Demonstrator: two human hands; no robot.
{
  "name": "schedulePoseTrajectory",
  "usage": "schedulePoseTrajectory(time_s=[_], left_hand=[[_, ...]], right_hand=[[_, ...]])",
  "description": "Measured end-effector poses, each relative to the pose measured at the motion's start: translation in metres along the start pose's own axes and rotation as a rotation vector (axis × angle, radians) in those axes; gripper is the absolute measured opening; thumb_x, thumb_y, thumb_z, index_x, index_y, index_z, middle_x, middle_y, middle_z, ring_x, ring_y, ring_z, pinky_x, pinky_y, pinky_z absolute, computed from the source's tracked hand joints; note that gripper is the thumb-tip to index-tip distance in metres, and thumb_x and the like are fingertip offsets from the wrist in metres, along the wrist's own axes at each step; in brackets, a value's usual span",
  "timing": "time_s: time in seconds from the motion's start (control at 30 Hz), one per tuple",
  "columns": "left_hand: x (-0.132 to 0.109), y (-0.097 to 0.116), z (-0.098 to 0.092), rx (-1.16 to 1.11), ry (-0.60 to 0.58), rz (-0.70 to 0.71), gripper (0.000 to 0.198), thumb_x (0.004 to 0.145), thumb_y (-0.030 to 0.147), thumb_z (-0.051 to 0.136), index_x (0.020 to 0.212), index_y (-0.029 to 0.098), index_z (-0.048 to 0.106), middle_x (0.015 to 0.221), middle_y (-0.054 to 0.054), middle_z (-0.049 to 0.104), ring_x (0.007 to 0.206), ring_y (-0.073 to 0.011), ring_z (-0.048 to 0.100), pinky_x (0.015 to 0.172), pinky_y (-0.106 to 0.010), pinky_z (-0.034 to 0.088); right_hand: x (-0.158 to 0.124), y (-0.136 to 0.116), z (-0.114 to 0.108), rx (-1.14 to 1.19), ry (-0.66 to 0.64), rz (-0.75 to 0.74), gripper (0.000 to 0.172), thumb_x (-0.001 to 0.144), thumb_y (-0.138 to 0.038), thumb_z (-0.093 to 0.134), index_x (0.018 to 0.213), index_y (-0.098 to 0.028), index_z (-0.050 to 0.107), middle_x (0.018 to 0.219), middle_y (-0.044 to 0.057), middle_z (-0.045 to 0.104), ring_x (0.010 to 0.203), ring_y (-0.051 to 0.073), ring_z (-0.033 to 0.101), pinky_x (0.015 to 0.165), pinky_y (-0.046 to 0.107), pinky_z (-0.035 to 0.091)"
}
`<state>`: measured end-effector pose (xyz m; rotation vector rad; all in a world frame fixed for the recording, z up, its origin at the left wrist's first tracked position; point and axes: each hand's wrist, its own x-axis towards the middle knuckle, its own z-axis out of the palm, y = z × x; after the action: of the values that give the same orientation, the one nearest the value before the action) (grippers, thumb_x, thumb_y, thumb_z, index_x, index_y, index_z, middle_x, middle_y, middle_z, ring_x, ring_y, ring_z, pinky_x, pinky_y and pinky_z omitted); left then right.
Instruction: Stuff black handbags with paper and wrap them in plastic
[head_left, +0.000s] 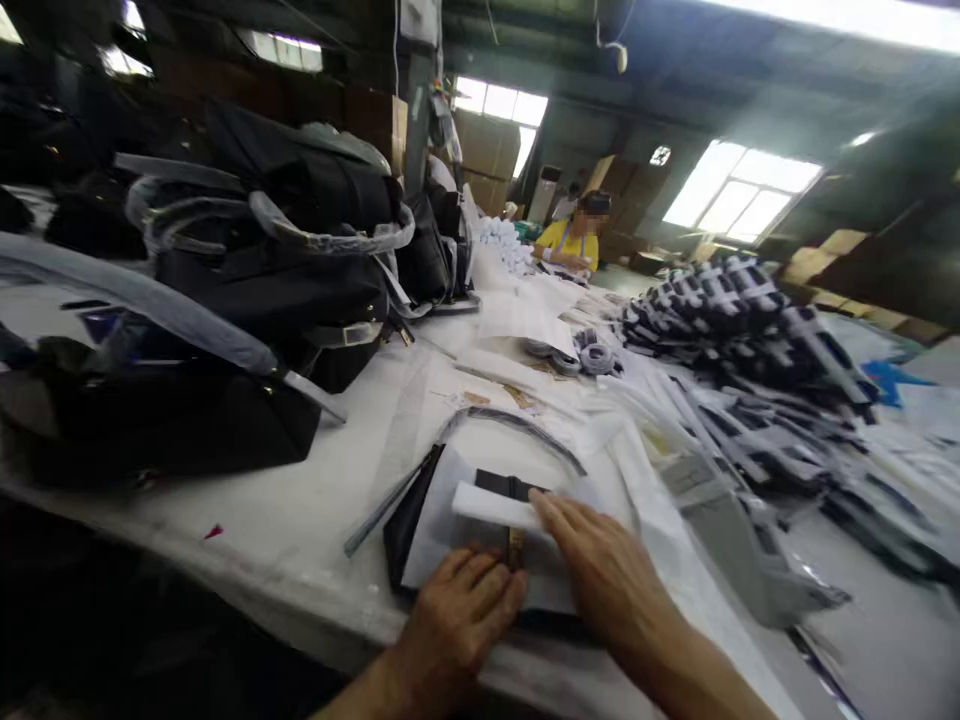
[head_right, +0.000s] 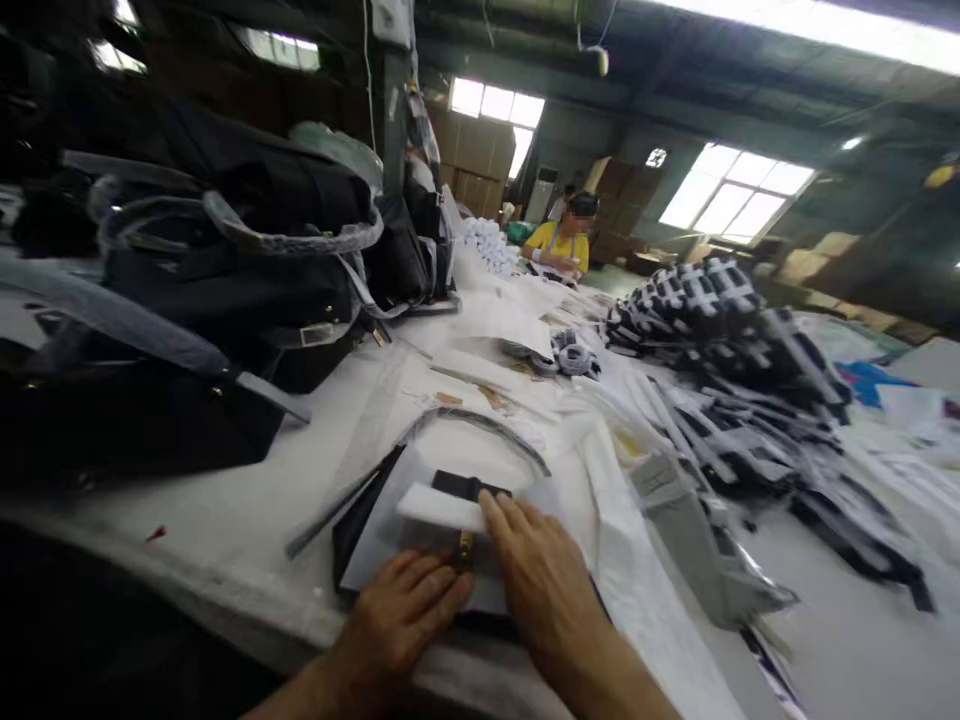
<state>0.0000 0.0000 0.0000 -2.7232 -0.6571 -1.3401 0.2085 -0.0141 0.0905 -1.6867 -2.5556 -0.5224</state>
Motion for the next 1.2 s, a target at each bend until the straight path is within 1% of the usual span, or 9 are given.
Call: schedulePoseTrajectory(time_s=[0.13, 0.23, 0.47, 0.7, 0.77, 0.83, 0.93, 1.07, 1.2], left_hand=[[0.006, 0.0, -0.003, -0.004, 0.002, 0.03, 0.034, 0.104, 0.019, 0.033, 0.119, 0.013, 0.063, 0.102, -0.007, 0.07, 0.095, -0.0182, 0.062, 0.085, -0.035, 0.048], [0.009, 0.002, -0.006, -0.007, 0.015, 0.028, 0.033, 0.104, 0.018, 0.034, 0.117, 0.013, 0.063, 0.098, -0.006, 0.071, 0.093, -0.0169, 0.063, 0.083, -0.033, 0.048], [0.007, 0.006, -0.01, -0.008, -0.005, 0.024, 0.031, 0.103, 0.015, 0.035, 0.118, 0.013, 0.063, 0.097, -0.007, 0.071, 0.095, -0.0157, 0.064, 0.084, -0.032, 0.049], [-0.005, 0.006, -0.013, -0.003, 0.039, 0.052, 0.023, 0.1, 0.014, 0.047, 0.114, 0.012, 0.066, 0.09, -0.004, 0.07, 0.09, -0.0141, 0.063, 0.089, -0.029, 0.046], [-0.006, 0.008, -0.011, 0.035, 0.097, 0.043, 0.02, 0.099, 0.014, 0.05, 0.109, 0.014, 0.067, 0.093, -0.003, 0.071, 0.094, -0.0139, 0.063, 0.097, -0.031, 0.042], [-0.004, 0.011, -0.009, 0.05, 0.136, 0.026, 0.017, 0.098, 0.013, 0.051, 0.101, 0.015, 0.068, 0.104, -0.004, 0.072, 0.11, -0.017, 0.062, 0.107, -0.036, 0.037], [0.005, 0.015, -0.01, 0.04, 0.102, 0.008, 0.021, 0.098, 0.009, 0.046, 0.091, 0.014, 0.065, 0.124, -0.01, 0.067, 0.129, -0.0236, 0.054, 0.114, -0.046, 0.034], [0.016, 0.014, -0.017, 0.07, 0.04, -0.015, 0.027, 0.098, 0.006, 0.038, 0.09, 0.014, 0.062, 0.121, -0.012, 0.067, 0.121, -0.0189, 0.059, 0.106, -0.039, 0.044], [0.013, 0.005, -0.022, 0.146, -0.015, -0.079, 0.031, 0.101, 0.015, 0.033, 0.114, 0.011, 0.061, 0.107, -0.01, 0.071, 0.102, -0.0158, 0.065, 0.092, -0.029, 0.05]], right_hand=[[-0.014, -0.034, 0.016, -0.048, 0.022, 0.086, 0.056, 0.083, -0.001, 0.047, 0.135, -0.02, 0.056, 0.132, 0.01, 0.065, 0.113, 0.031, 0.064, 0.085, 0.045, 0.055], [-0.016, -0.045, 0.019, 0.005, 0.042, 0.102, 0.06, 0.081, 0.0, 0.047, 0.136, -0.02, 0.054, 0.138, 0.009, 0.061, 0.12, 0.031, 0.06, 0.091, 0.046, 0.052], [-0.019, -0.042, 0.02, 0.187, 0.057, 0.025, 0.063, 0.081, 0.002, 0.043, 0.141, -0.017, 0.049, 0.145, 0.005, 0.054, 0.131, 0.026, 0.052, 0.106, 0.045, 0.043], [-0.027, -0.031, 0.019, 0.286, -0.012, -0.026, 0.055, 0.093, -0.011, 0.046, 0.146, -0.022, 0.042, 0.151, 0.002, 0.047, 0.136, 0.026, 0.046, 0.111, 0.047, 0.038], [-0.028, -0.033, 0.02, 0.271, 0.016, -0.023, 0.05, 0.096, -0.018, 0.047, 0.146, -0.022, 0.044, 0.151, 0.002, 0.048, 0.136, 0.027, 0.046, 0.111, 0.047, 0.038], [-0.029, -0.037, 0.021, 0.244, 0.061, -0.011, 0.045, 0.098, -0.023, 0.049, 0.143, -0.021, 0.047, 0.148, 0.002, 0.051, 0.134, 0.027, 0.048, 0.11, 0.047, 0.04], [-0.03, -0.046, 0.023, 0.196, 0.127, 0.005, 0.041, 0.097, -0.025, 0.05, 0.138, -0.019, 0.053, 0.144, 0.004, 0.055, 0.13, 0.029, 0.052, 0.106, 0.048, 0.044], [-0.031, -0.055, 0.022, 0.143, 0.193, 0.016, 0.04, 0.094, -0.021, 0.05, 0.133, -0.016, 0.057, 0.14, 0.008, 0.059, 0.125, 0.031, 0.056, 0.101, 0.049, 0.048], [-0.035, -0.057, 0.026, 0.098, 0.301, -0.02, 0.038, 0.095, -0.018, 0.047, 0.13, -0.013, 0.06, 0.135, 0.01, 0.062, 0.123, 0.03, 0.058, 0.101, 0.047, 0.051]])
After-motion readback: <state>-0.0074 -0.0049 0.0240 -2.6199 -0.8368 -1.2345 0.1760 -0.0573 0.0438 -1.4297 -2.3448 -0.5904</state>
